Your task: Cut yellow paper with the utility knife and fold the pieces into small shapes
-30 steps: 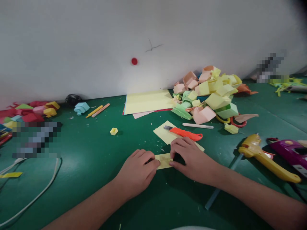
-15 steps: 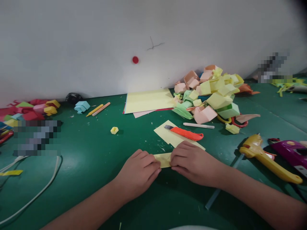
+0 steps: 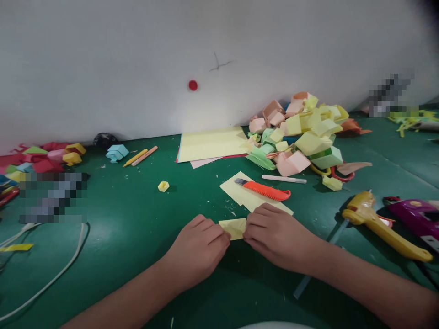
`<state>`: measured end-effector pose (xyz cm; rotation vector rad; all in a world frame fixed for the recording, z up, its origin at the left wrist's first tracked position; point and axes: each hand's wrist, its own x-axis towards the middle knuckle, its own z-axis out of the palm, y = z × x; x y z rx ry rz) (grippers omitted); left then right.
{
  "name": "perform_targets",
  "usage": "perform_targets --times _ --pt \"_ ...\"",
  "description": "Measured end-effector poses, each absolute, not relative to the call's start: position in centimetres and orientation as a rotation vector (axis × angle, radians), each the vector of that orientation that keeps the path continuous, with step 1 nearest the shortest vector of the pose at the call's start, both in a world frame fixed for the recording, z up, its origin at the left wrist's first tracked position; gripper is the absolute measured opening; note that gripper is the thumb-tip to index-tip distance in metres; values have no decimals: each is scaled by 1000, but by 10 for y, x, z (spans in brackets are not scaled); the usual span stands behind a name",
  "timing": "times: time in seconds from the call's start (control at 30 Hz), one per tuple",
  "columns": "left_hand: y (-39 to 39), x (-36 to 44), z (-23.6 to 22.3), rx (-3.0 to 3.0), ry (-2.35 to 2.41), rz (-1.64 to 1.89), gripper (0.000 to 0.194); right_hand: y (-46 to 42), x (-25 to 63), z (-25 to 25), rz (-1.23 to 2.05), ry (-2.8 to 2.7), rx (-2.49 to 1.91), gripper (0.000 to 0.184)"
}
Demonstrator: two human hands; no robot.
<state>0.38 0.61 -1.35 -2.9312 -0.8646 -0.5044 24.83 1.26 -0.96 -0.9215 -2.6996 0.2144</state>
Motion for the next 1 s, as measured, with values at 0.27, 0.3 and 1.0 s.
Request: perform_targets --times 0.27,0.3,1.0 --pt "17 9 -23 -2966 -1178 -663 34 14 246 -14 396 -2473 -1043 11" --pt "18 10 -24 -2966 -1203 -667 31 15 244 -14 401 -2474 -1059 12" --pt "16 9 -23 -3059 -1254 -694 15 19 242 -18 363 -2522 -1006 15"
